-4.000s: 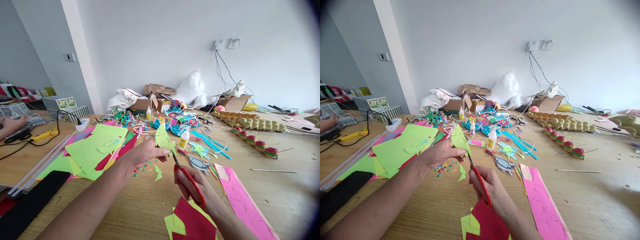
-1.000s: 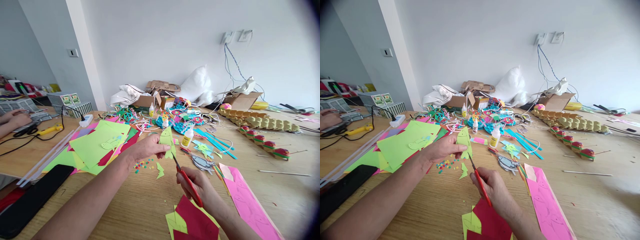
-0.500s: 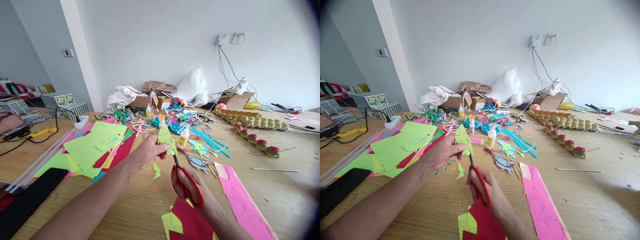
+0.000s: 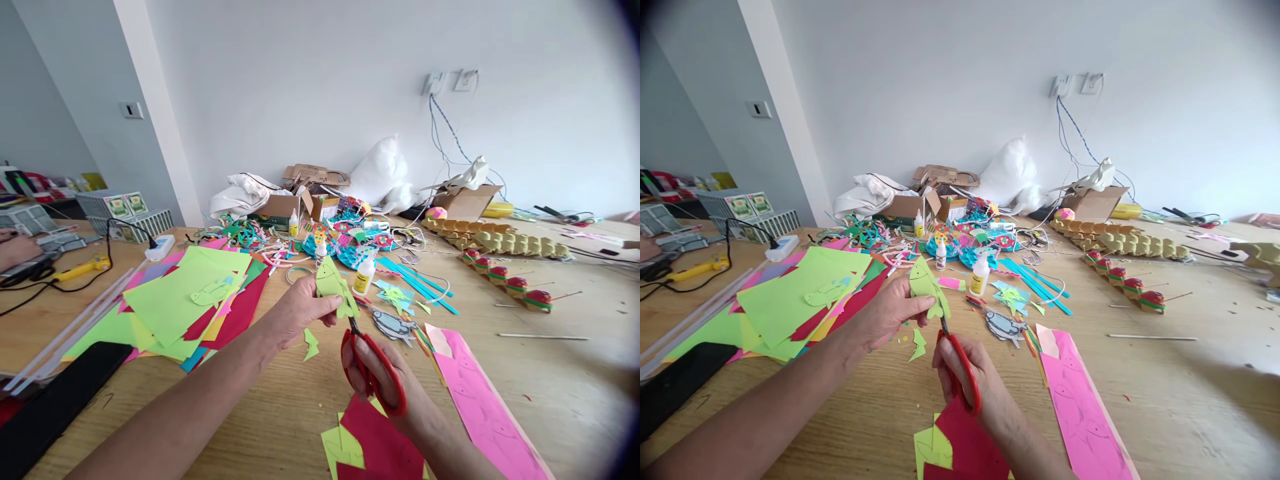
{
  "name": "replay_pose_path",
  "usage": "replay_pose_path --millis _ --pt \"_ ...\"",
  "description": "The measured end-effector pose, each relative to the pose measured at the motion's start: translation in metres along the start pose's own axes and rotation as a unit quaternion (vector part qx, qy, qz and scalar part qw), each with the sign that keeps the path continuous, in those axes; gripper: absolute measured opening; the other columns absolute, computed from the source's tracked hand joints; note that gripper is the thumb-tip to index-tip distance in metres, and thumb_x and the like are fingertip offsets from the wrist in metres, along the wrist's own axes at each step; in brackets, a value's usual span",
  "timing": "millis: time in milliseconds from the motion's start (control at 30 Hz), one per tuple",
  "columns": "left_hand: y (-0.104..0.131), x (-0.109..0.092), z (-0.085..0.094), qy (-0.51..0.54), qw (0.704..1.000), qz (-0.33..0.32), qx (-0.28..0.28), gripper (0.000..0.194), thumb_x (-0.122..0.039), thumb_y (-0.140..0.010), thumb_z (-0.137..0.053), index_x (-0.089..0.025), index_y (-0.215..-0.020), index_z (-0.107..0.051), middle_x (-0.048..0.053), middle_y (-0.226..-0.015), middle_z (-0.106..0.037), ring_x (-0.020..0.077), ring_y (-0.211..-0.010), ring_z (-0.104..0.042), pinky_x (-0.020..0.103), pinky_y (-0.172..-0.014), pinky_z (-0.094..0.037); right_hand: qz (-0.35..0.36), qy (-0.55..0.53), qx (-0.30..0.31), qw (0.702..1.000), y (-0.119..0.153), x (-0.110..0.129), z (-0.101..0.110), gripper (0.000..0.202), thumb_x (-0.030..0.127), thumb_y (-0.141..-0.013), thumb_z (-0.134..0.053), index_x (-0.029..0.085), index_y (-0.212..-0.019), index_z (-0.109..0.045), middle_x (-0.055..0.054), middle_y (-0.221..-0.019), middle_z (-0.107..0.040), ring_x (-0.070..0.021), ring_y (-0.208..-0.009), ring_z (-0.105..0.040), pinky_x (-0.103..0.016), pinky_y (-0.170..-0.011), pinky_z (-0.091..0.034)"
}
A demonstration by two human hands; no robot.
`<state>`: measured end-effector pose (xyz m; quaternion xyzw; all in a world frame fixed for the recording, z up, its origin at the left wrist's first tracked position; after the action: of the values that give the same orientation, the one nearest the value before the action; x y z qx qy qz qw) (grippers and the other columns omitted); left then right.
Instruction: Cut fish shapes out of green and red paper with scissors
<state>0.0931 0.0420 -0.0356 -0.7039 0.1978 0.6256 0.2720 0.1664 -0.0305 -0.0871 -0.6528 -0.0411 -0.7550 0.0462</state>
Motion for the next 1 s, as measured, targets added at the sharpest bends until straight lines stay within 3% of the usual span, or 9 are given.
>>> replay_pose_path --millis 667,1000 --pt "0.002 0.012 -0.005 0.055 0.998 0.04 -0.017 0.017 -0.028 -0.063 -0.063 -0.013 -0.068 -0.056 -0.003 -0.056 -0.055 0.0058 -0.046 -0.048 0.019 -0.048 -0.039 -0.001 0.031 0.0 1.0 -0.002 -0.009 0.005 0.04 0.054 -0.085 -0.034 0.022 -0.065 -0.046 0.005 -0.045 -0.042 -0.0111 -0.039 -0.035 -0.022 -0.038 -0.026" --pt "0.003 0.012 -0.007 0.067 0.997 0.048 -0.014 0.018 -0.029 -0.064 -0.064 -0.013 -0.065 -0.056 -0.002 -0.056 -0.056 0.0062 -0.046 -0.048 0.02 -0.049 -0.039 -0.002 0.049 -0.025 0.998 0.0 0.001 0.007 0.04 0.054 -0.082 -0.034 0.022 -0.061 -0.044 0.006 -0.044 -0.039 -0.011 -0.039 -0.035 -0.023 -0.041 -0.028"
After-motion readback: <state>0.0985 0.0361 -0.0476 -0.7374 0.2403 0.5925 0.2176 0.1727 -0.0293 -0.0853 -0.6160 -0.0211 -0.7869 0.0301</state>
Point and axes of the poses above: each hand's wrist, its own y-axis away from the middle knuckle, its own z-axis out of the back of the hand, x = y × z, the point moved 8 cm from there along -y, towards the middle knuckle
